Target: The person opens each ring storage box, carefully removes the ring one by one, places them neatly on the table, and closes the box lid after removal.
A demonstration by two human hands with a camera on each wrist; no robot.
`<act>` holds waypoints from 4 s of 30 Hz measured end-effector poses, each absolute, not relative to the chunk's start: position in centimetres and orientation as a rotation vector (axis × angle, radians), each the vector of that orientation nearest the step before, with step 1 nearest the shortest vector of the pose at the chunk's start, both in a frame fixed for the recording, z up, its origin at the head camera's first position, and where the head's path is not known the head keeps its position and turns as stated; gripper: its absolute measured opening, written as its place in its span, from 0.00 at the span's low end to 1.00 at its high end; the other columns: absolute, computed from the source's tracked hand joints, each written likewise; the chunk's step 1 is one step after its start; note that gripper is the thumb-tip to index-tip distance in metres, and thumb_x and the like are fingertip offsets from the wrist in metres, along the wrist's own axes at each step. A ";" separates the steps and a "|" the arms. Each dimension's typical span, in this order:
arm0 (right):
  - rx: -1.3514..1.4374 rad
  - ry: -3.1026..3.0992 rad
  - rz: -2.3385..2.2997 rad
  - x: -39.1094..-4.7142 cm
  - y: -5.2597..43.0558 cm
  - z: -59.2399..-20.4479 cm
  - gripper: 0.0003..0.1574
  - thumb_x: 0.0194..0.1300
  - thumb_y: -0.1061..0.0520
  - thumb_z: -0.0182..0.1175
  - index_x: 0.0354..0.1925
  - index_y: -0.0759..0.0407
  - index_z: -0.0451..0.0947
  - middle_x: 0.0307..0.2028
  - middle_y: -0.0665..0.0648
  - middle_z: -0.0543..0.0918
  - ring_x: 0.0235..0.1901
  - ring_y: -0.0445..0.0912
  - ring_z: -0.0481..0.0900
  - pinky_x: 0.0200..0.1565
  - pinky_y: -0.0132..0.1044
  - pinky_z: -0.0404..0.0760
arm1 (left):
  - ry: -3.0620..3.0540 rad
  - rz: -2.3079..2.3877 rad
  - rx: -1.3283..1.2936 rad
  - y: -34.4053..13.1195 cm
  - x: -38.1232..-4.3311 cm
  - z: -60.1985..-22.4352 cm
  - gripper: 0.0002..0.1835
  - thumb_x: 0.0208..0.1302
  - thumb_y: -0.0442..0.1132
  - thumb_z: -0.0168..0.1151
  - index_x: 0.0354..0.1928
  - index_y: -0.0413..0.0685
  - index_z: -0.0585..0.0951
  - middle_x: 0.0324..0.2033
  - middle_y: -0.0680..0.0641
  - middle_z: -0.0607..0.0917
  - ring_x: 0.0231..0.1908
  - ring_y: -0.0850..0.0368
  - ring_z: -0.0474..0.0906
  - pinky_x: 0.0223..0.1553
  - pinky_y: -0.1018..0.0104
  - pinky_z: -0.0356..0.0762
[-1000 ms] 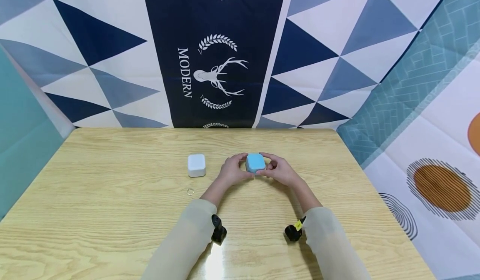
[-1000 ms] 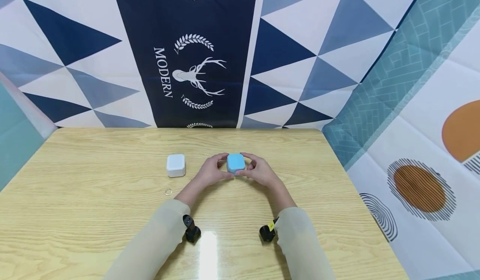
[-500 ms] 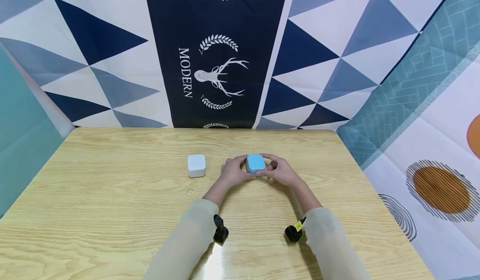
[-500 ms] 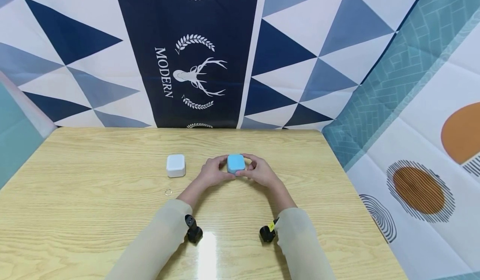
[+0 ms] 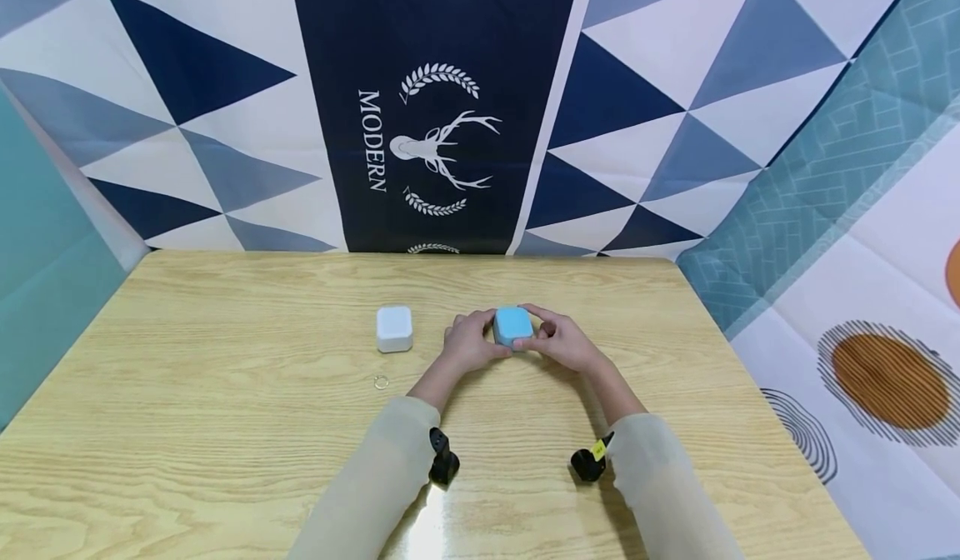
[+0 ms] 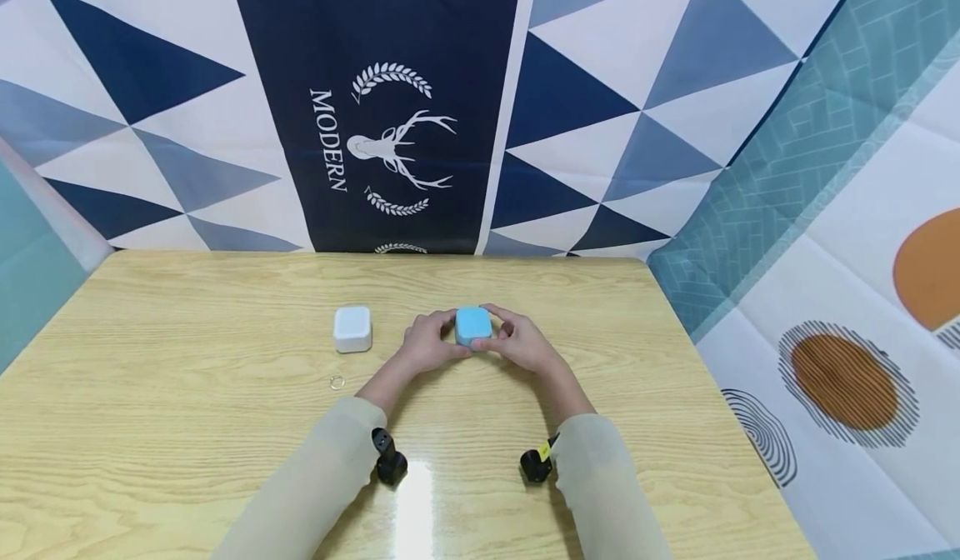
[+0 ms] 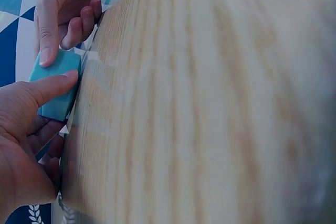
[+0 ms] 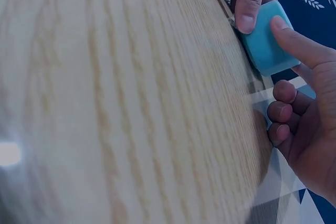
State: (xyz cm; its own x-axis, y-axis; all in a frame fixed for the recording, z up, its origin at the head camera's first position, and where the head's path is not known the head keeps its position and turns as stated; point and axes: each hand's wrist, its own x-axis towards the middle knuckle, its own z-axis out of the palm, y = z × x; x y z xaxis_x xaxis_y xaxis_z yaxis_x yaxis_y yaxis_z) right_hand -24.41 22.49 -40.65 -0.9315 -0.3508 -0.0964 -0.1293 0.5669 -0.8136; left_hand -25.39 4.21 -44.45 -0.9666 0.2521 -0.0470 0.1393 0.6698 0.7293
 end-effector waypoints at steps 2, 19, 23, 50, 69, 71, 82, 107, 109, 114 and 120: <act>-0.393 2.564 -1.282 -24.4 22.5 -40.6 0.42 0.59 0.57 0.65 0.68 0.64 0.60 0.21 0.53 0.68 0.21 0.40 0.63 0.24 0.28 0.62 | 2.744 1.166 0.325 4.2 -25.4 -44.5 0.40 0.51 0.49 0.71 0.66 0.49 0.67 0.61 0.47 0.74 0.56 0.48 0.66 0.55 0.53 0.61; -0.379 2.546 -1.281 -24.5 22.4 -40.5 0.44 0.61 0.55 0.62 0.68 0.68 0.55 0.18 0.49 0.64 0.17 0.38 0.59 0.22 0.29 0.59 | 2.745 1.151 0.334 4.2 -25.4 -44.5 0.41 0.52 0.50 0.70 0.67 0.48 0.66 0.62 0.47 0.73 0.57 0.48 0.65 0.56 0.53 0.61; -0.361 2.550 -1.270 -24.5 22.4 -40.4 0.44 0.61 0.54 0.62 0.69 0.68 0.55 0.18 0.49 0.64 0.17 0.38 0.59 0.23 0.28 0.59 | 2.743 1.150 0.335 4.2 -25.5 -44.4 0.41 0.52 0.51 0.70 0.67 0.48 0.66 0.62 0.47 0.72 0.57 0.48 0.65 0.56 0.52 0.61; -0.356 2.553 -1.357 -26.4 23.7 -43.9 0.47 0.60 0.46 0.63 0.69 0.61 0.57 0.14 0.47 0.62 0.15 0.40 0.57 0.20 0.30 0.59 | 2.750 1.167 0.332 4.3 -25.3 -44.5 0.39 0.53 0.49 0.69 0.67 0.49 0.66 0.62 0.47 0.73 0.57 0.46 0.66 0.58 0.50 0.59; -0.331 2.515 -1.375 -26.2 23.4 -43.2 0.44 0.61 0.50 0.62 0.69 0.64 0.57 0.14 0.47 0.62 0.14 0.39 0.57 0.20 0.30 0.58 | 2.745 1.175 0.328 4.3 -25.2 -44.4 0.39 0.53 0.49 0.69 0.67 0.48 0.66 0.62 0.47 0.73 0.57 0.46 0.65 0.59 0.49 0.58; -0.338 2.505 -1.376 -25.7 23.1 -42.4 0.43 0.62 0.52 0.62 0.68 0.66 0.57 0.14 0.48 0.62 0.14 0.39 0.57 0.20 0.30 0.58 | 2.744 1.175 0.328 4.3 -25.2 -44.3 0.39 0.53 0.49 0.69 0.67 0.48 0.66 0.62 0.47 0.73 0.58 0.46 0.65 0.60 0.49 0.58; -0.333 2.502 -1.378 -24.7 22.6 -40.7 0.42 0.63 0.53 0.60 0.68 0.68 0.57 0.15 0.48 0.63 0.14 0.38 0.58 0.20 0.29 0.58 | 2.750 1.170 0.336 4.3 -25.3 -44.5 0.39 0.53 0.49 0.69 0.67 0.49 0.67 0.62 0.47 0.73 0.57 0.46 0.66 0.59 0.50 0.59; -0.301 2.465 -1.416 -24.8 22.6 -41.0 0.42 0.64 0.52 0.59 0.68 0.68 0.56 0.15 0.47 0.62 0.14 0.38 0.57 0.20 0.29 0.58 | 2.754 1.145 0.322 4.4 -25.3 -44.5 0.39 0.54 0.49 0.69 0.67 0.49 0.66 0.62 0.48 0.72 0.57 0.48 0.65 0.57 0.52 0.59; -0.302 2.468 -1.412 -24.8 22.6 -40.9 0.42 0.64 0.52 0.59 0.68 0.68 0.56 0.15 0.47 0.62 0.14 0.38 0.58 0.20 0.29 0.59 | 2.756 1.143 0.321 4.4 -25.2 -44.5 0.39 0.54 0.49 0.69 0.67 0.48 0.66 0.62 0.47 0.72 0.58 0.47 0.65 0.57 0.52 0.59; -0.301 2.466 -1.412 -24.9 22.6 -41.0 0.41 0.64 0.52 0.59 0.68 0.69 0.56 0.14 0.48 0.62 0.13 0.38 0.58 0.19 0.29 0.58 | 2.782 1.118 0.329 4.3 -25.0 -44.2 0.39 0.54 0.50 0.69 0.66 0.47 0.67 0.61 0.47 0.73 0.56 0.48 0.66 0.55 0.54 0.61; -0.264 2.448 -1.448 -26.0 23.1 -42.8 0.43 0.63 0.51 0.60 0.69 0.65 0.56 0.15 0.48 0.62 0.13 0.39 0.57 0.18 0.31 0.58 | 2.772 1.122 0.323 4.4 -25.2 -44.3 0.39 0.54 0.49 0.68 0.67 0.47 0.66 0.62 0.47 0.73 0.58 0.47 0.66 0.56 0.52 0.60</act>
State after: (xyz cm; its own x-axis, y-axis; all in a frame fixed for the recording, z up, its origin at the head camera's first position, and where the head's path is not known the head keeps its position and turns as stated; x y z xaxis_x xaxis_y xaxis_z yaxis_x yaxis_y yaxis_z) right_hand -26.02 23.14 -42.79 -0.9428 -0.2981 -0.1491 -0.0128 0.4794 -0.8775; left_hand -25.18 4.40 -44.28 -0.9681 0.2467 -0.0430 0.1473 0.7003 0.6985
